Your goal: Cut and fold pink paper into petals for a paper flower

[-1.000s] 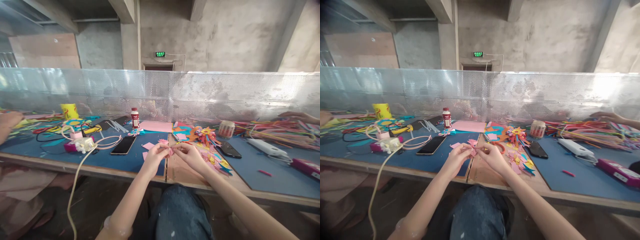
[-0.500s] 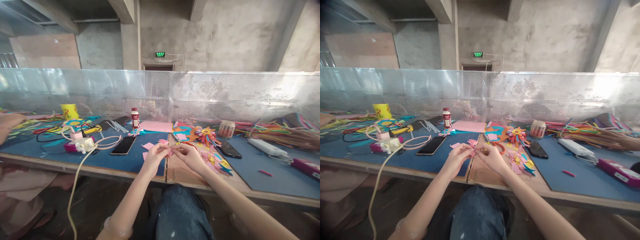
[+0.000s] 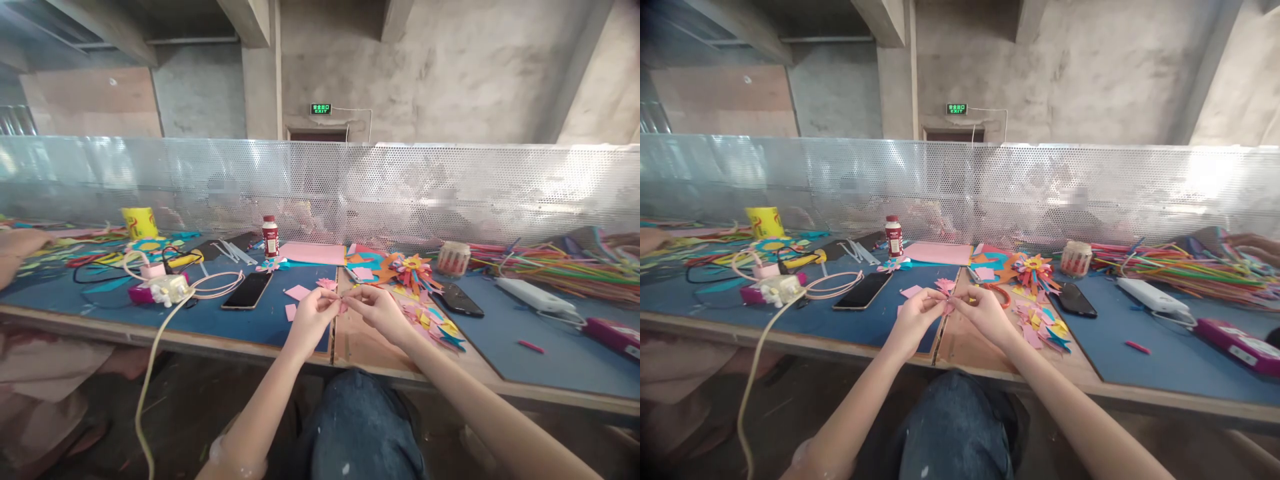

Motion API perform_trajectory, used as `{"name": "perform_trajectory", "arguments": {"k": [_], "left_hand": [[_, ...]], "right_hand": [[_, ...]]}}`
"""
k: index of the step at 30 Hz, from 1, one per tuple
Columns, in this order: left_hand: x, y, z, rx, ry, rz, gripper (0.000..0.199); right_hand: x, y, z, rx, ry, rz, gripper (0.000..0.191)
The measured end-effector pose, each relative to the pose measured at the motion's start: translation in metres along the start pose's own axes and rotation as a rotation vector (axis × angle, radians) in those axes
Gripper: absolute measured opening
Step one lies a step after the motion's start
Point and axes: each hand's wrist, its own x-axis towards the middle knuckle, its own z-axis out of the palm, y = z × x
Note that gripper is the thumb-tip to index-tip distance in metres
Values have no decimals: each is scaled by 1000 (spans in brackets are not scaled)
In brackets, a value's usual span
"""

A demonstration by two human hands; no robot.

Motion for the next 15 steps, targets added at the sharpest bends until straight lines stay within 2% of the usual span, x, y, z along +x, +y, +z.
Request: {"name": "perform_trajectory", "arguments": {"k": [7, 10, 12, 15], "left_hand": [[-1, 1, 1, -36, -47, -5, 27], [-2, 2, 2, -50, -60, -5, 30], [-2, 3, 1, -53, -65, -2, 32], [-1, 1, 1, -23, -51, 9, 33]], "right_hand": [[2, 2, -2, 47, 10, 39, 28], [2, 3, -2, 28, -8, 6, 27], [2, 4, -1, -6, -17, -28, 25], [1, 6, -1, -155, 44, -78, 23]]}}
